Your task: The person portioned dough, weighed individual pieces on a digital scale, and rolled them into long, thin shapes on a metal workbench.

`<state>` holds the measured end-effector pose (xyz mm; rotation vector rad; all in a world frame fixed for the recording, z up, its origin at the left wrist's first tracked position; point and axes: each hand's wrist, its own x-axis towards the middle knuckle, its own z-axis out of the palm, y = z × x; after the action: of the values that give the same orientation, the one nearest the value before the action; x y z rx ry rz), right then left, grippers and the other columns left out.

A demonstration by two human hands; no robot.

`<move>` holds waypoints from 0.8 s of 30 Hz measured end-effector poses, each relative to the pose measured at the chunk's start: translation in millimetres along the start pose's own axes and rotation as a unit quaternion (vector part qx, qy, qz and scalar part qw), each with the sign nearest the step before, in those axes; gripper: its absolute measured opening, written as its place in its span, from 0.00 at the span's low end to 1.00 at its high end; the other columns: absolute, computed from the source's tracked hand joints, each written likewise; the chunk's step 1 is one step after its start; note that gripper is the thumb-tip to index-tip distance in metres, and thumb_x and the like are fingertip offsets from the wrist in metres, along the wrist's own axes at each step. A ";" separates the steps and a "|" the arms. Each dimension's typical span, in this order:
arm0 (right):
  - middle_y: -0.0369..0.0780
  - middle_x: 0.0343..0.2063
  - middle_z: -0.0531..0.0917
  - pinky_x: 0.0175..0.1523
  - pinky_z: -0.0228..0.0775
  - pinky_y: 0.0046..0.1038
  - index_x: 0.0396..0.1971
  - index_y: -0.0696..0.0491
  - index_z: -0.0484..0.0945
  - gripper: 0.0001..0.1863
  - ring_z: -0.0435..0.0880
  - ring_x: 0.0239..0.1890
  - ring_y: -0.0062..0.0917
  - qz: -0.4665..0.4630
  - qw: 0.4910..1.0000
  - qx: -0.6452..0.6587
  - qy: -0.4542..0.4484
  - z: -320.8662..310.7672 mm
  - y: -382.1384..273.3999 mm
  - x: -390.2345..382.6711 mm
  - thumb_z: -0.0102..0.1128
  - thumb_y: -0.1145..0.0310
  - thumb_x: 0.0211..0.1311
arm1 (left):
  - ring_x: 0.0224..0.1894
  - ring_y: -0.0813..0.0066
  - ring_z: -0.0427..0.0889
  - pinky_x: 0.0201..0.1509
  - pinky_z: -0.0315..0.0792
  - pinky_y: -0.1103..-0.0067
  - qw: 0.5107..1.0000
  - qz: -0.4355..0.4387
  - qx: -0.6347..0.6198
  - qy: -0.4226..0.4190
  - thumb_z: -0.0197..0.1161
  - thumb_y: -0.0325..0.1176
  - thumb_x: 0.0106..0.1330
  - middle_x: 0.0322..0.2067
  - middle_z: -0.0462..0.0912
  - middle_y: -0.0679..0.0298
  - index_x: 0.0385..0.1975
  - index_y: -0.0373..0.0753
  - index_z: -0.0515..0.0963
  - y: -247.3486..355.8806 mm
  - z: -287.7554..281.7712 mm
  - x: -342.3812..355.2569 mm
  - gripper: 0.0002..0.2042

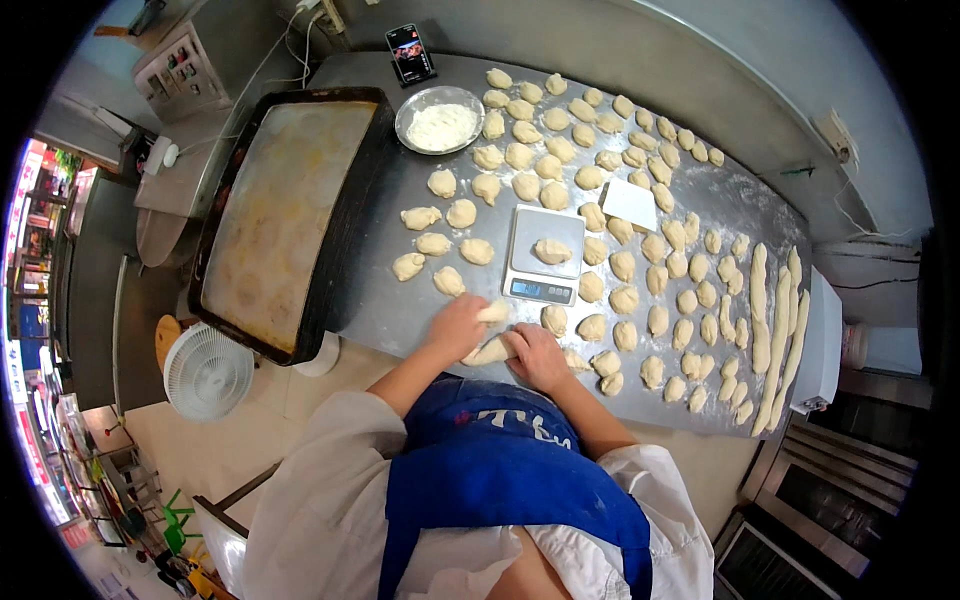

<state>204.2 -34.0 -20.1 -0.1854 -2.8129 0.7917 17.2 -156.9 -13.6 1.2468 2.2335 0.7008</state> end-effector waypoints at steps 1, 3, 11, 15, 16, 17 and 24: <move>0.43 0.47 0.75 0.53 0.69 0.39 0.51 0.52 0.72 0.29 0.75 0.48 0.39 0.002 1.000 0.009 -0.011 0.6 0.2 1.0 0.69 0.71 0.45 | 0.50 0.53 0.76 0.54 0.72 0.63 0.999 -0.042 -0.018 0.027 0.65 0.35 0.57 0.45 0.76 0.54 0.48 0.43 0.73 -3.8 -6.0 -9.6 0.18; 0.43 0.45 0.76 0.53 0.70 0.38 0.51 0.52 0.74 0.28 0.76 0.47 0.39 0.011 1.000 0.003 -0.023 4.2 2.8 1.4 0.69 0.69 0.46 | 0.52 0.53 0.75 0.55 0.71 0.63 0.994 -0.066 -0.015 0.084 0.66 0.36 0.56 0.46 0.75 0.54 0.49 0.42 0.73 -19.5 -13.1 -25.6 0.20; 0.48 0.25 0.84 0.41 0.76 0.40 0.27 0.56 0.83 0.15 0.83 0.31 0.42 0.280 0.934 0.205 -0.085 -6.3 5.4 16.7 0.69 0.59 0.43 | 0.56 0.51 0.75 0.60 0.68 0.64 0.976 0.177 0.073 -0.103 0.68 0.42 0.55 0.53 0.76 0.48 0.57 0.38 0.70 20.1 -10.9 -28.7 0.30; 0.48 0.30 0.83 0.43 0.75 0.40 0.36 0.55 0.81 0.19 0.83 0.35 0.43 0.253 0.944 0.182 -0.109 -18.4 11.2 5.3 0.68 0.60 0.44 | 0.51 0.52 0.79 0.55 0.72 0.65 0.972 0.041 -0.024 -0.231 0.67 0.44 0.56 0.49 0.80 0.50 0.53 0.39 0.74 12.2 26.0 -9.2 0.26; 0.49 0.32 0.83 0.44 0.75 0.40 0.38 0.55 0.81 0.20 0.83 0.37 0.44 0.233 0.955 0.154 -0.099 -21.9 7.1 0.6 0.67 0.61 0.45 | 0.50 0.52 0.80 0.54 0.73 0.65 0.971 0.020 -0.052 -0.235 0.66 0.44 0.57 0.47 0.81 0.50 0.52 0.38 0.75 10.5 29.4 -8.1 0.24; 0.49 0.33 0.82 0.45 0.75 0.41 0.41 0.54 0.80 0.21 0.82 0.38 0.45 0.213 0.965 0.126 -0.091 -25.2 4.0 -1.6 0.67 0.61 0.46 | 0.48 0.51 0.81 0.52 0.74 0.65 0.968 -0.001 -0.080 -0.237 0.66 0.44 0.58 0.46 0.83 0.50 0.50 0.38 0.76 9.4 33.4 -6.8 0.23; 0.46 0.36 0.83 0.38 0.77 0.40 0.45 0.52 0.75 0.19 0.84 0.37 0.42 0.146 0.986 0.037 -0.076 -8.7 -6.2 12.4 0.65 0.66 0.51 | 0.42 0.58 0.84 0.47 0.75 0.67 0.922 -0.057 -0.175 -0.341 0.64 0.43 0.60 0.39 0.84 0.52 0.48 0.38 0.78 11.6 22.8 7.1 0.20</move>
<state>193.9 -32.7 -7.5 -0.5578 -2.9304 1.0116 35.4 -141.0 -24.4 0.9723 1.5136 0.4883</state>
